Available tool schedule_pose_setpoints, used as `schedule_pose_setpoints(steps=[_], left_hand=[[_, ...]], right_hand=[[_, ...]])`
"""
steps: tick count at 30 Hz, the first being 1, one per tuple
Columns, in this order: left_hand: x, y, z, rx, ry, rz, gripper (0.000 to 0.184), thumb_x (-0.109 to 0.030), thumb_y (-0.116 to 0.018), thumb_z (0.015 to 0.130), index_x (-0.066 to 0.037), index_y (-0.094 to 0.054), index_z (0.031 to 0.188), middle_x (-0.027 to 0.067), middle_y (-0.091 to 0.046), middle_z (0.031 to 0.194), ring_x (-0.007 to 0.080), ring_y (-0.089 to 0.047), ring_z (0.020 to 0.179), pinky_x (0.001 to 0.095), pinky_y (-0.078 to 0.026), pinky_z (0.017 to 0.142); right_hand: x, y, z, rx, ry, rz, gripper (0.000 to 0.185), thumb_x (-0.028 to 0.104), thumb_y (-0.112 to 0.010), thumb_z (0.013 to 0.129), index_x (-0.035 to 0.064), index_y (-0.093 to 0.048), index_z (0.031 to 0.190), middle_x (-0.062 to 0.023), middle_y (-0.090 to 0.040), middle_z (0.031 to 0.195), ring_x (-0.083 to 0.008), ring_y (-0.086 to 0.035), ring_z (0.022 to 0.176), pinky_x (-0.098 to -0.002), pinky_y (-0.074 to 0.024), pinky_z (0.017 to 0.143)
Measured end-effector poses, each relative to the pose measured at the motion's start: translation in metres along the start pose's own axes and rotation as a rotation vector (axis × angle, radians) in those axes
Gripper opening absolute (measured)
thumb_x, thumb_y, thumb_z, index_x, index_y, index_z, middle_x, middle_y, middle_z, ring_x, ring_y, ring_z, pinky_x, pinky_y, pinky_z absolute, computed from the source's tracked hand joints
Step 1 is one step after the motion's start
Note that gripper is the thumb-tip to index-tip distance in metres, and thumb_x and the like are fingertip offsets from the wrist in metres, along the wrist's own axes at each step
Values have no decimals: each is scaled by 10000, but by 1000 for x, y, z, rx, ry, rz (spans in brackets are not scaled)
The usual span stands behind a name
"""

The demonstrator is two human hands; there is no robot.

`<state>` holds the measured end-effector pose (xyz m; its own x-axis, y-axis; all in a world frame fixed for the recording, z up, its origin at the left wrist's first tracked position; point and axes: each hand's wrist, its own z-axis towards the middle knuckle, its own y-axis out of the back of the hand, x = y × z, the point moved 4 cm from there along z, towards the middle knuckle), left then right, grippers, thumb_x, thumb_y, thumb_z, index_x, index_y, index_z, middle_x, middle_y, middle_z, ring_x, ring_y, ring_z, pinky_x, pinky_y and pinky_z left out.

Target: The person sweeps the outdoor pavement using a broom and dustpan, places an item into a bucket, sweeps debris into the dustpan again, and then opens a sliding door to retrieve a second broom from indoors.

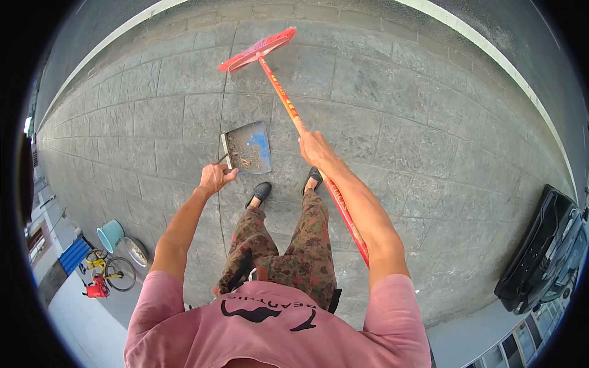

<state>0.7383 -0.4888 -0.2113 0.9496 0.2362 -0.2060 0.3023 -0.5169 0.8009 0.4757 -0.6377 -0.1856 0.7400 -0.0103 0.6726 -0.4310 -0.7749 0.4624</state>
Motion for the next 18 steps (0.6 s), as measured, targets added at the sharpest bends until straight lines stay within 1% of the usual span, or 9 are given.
schedule_pose_setpoints(steps=[2,7,10,11,12,13,14,16,18], left_hand=[[-8,4,-2,-54,-36,-46,542,-563,-482,705,-50,-571,555,134,-561,535,289,-575,555,364,-466,548],[-11,5,3,-252,-78,-114,475,-481,-564,671,-53,-493,479,94,-508,461,281,-535,476,363,-434,469],[-13,8,5,-257,-78,-132,483,-497,-554,676,-51,-502,495,100,-509,459,277,-540,476,361,-433,464],[-13,8,5,-254,-91,-133,497,-517,-540,680,-51,-511,510,110,-510,456,275,-544,472,361,-435,461],[-12,8,6,-223,-81,-123,507,-531,-527,683,-48,-534,530,122,-528,483,276,-557,491,359,-444,474],[-12,6,7,-191,-70,-117,519,-544,-514,686,-45,-558,550,134,-546,509,277,-570,510,358,-453,487],[-13,3,6,-150,-56,-114,535,-558,-501,689,-42,-582,569,146,-565,535,277,-583,528,356,-462,500],[-16,8,1,-101,-33,-92,543,-560,-496,692,-41,-588,561,148,-561,522,279,-584,527,359,-467,499],[-18,9,3,-85,-39,-76,546,-561,-493,694,-40,-590,560,151,-562,521,278,-585,527,362,-468,501]], right_hand=[[17,-14,82,-126,187,-47,448,107,-409,814,86,-313,1252,-231,-536,671,-399,-527,617,-455,-384,566],[4,-34,169,-128,118,-246,470,103,-405,803,114,-301,1261,-243,-559,798,-408,-541,739,-479,-415,645],[-35,-19,100,-105,52,-208,461,84,-413,791,126,-344,1244,-246,-556,820,-406,-541,765,-474,-418,652],[-56,-18,68,-187,87,-155,445,75,-422,788,136,-388,1227,-249,-548,770,-399,-548,725,-440,-428,633],[-77,-21,32,-154,-37,-178,443,72,-435,788,142,-403,1224,-245,-535,720,-386,-555,679,-403,-427,608],[-105,-29,-4,-190,-42,-188,449,68,-438,792,136,-390,1233,-240,-525,696,-377,-554,645,-380,-419,581],[-113,-31,-47,-177,-93,-144,448,64,-433,798,144,-389,1236,-232,-510,676,-343,-539,596,-360,-417,573],[-110,-32,-125,-123,-255,-35,423,71,-430,817,143,-401,1233,-128,-454,611,-191,-447,533,-293,-397,547],[-96,-19,-176,-78,-297,-55,434,83,-432,825,162,-388,1250,-73,-437,589,-147,-430,485,-274,-394,495]])
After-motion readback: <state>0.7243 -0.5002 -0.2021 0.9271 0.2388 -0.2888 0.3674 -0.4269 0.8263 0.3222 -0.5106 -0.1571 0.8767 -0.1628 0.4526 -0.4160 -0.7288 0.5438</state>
